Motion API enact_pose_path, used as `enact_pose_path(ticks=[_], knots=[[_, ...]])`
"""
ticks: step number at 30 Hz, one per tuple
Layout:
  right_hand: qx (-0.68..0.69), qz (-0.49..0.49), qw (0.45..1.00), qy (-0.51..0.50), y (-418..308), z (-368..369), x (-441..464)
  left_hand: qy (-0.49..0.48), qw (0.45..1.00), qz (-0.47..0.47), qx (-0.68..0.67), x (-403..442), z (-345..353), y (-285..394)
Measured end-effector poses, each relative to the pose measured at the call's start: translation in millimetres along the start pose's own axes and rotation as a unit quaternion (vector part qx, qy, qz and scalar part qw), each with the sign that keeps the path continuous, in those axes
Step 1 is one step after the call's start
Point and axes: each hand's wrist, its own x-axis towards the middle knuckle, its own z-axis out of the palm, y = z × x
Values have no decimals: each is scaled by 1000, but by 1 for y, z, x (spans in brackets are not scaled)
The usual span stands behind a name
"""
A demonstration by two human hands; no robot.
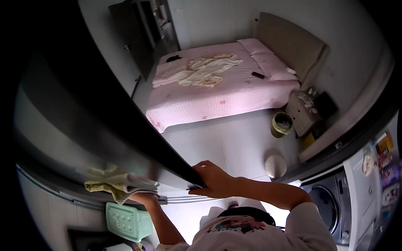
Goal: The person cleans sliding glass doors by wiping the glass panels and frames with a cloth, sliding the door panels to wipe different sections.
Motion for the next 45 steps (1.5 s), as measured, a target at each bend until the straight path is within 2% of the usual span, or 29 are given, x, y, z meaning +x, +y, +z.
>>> enact_pose_path(ticks=[1,2,4,6,11,15,16,18,20,21,22,24,26,27,28,29,30,32,34,37,39,40,42,45], knots=[[17,20,999,-20,0,-4,2,33,999,1,-24,-10,-2,-9],[51,13,996,-73,3,-8,7,8,997,68,31,-19,1,-10],[73,-26,991,-110,4,-19,11,-23,969,208,133,-36,10,-10],[93,-59,981,-163,13,-23,15,-38,995,81,34,-68,17,4],[147,-156,936,-279,40,-32,34,-30,997,-54,-53,-128,0,-49],[225,-236,885,-332,63,-40,50,4,993,-75,-95,-165,-17,-85],[224,-244,873,-359,67,-45,56,37,995,-69,-67,-173,-14,-81],[212,-252,847,-418,77,-55,63,170,983,-56,25,-188,28,-37],[210,-271,856,-387,99,-57,63,217,968,3,-126,-195,68,-5],[231,-268,854,-381,109,-59,65,173,980,98,-5,-204,59,-10],[253,-261,853,-374,116,-61,70,151,968,153,129,-200,64,1],[284,-248,850,-368,129,-68,77,154,868,275,383,-193,73,24],[293,-245,850,-362,136,-71,86,176,889,297,301,-167,100,65],[305,-243,844,-367,137,-71,91,281,787,343,429,-130,155,109],[316,-241,840,-370,139,-72,96,332,727,334,499,-121,179,127],[330,-240,834,-371,139,-70,102,374,710,314,507,-114,182,134],[334,-244,830,-373,140,-69,105,376,704,317,512,-114,184,133],[335,-253,826,-376,138,-61,119,413,641,350,544,-109,183,127],[338,-259,821,-380,138,-51,134,426,635,325,557,-116,184,116],[341,-270,796,-421,134,-27,158,422,596,323,602,-130,164,86],[346,-282,780,-438,121,-10,173,416,575,286,644,-141,152,67],[345,-290,769,-453,115,-4,178,416,576,285,643,-147,150,58],[352,-316,739,-479,98,8,190,441,657,271,547,-151,147,36],[345,-364,696,-514,77,30,196,455,630,266,571,-163,138,6]])
